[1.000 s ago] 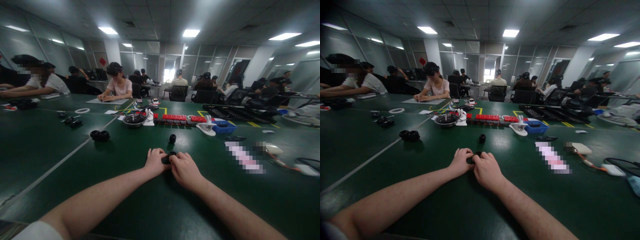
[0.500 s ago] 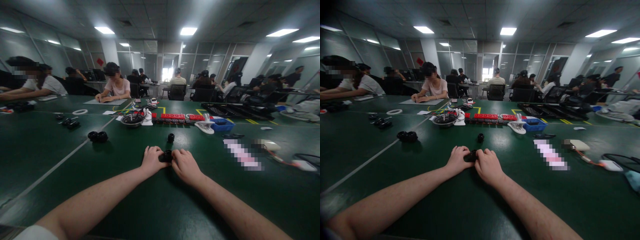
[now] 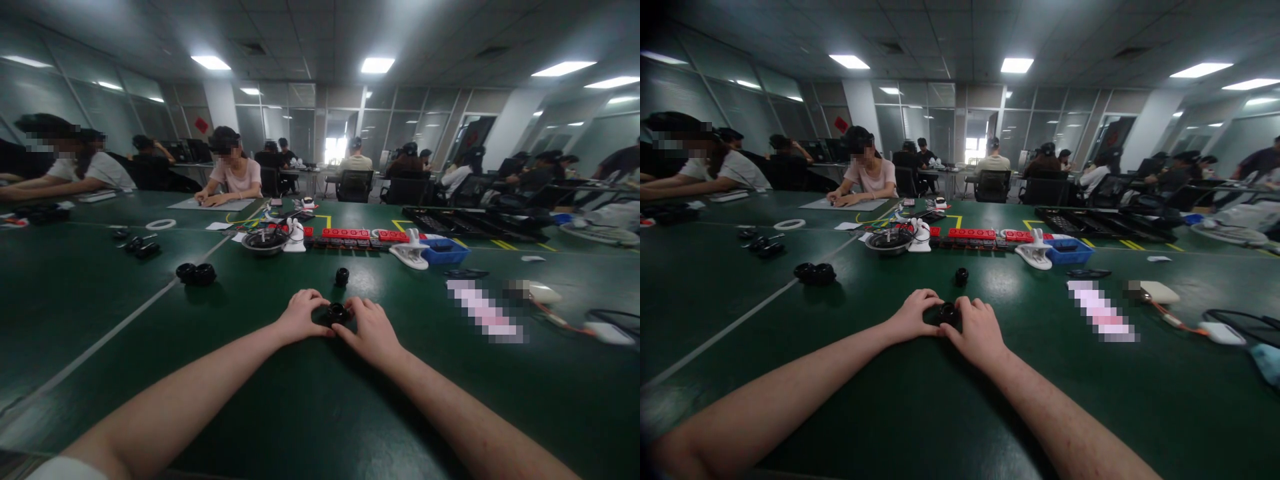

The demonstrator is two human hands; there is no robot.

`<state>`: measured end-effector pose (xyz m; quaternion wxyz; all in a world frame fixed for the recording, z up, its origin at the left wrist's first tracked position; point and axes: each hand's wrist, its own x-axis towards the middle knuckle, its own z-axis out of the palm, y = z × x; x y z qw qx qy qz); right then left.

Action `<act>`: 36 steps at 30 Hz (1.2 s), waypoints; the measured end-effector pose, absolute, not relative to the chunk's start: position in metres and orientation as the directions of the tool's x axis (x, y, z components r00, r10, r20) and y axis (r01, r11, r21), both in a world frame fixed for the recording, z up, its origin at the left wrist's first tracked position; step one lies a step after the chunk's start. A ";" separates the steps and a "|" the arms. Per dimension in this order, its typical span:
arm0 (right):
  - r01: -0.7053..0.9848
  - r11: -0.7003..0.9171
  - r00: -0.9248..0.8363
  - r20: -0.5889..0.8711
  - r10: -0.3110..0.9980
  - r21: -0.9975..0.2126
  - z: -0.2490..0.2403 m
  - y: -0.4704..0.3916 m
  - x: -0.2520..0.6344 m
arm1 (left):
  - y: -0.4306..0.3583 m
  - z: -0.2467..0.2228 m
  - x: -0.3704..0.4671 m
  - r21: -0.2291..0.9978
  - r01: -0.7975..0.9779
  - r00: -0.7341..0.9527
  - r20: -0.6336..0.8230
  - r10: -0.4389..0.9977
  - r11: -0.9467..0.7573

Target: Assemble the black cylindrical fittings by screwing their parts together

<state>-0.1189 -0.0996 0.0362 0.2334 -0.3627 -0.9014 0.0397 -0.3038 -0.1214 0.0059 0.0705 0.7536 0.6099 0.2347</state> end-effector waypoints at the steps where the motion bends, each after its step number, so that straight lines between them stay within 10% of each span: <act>1: 0.632 0.735 -0.630 0.391 0.671 -0.245 0.036 -0.100 -0.119 | -0.118 0.005 -0.308 0.406 0.869 0.190 0.253 0.949 -0.282; 36: 0.643 0.730 -0.666 0.302 0.682 -0.230 0.049 -0.103 -0.121 | -0.111 0.007 -0.307 0.428 0.851 0.236 0.209 0.949 -0.305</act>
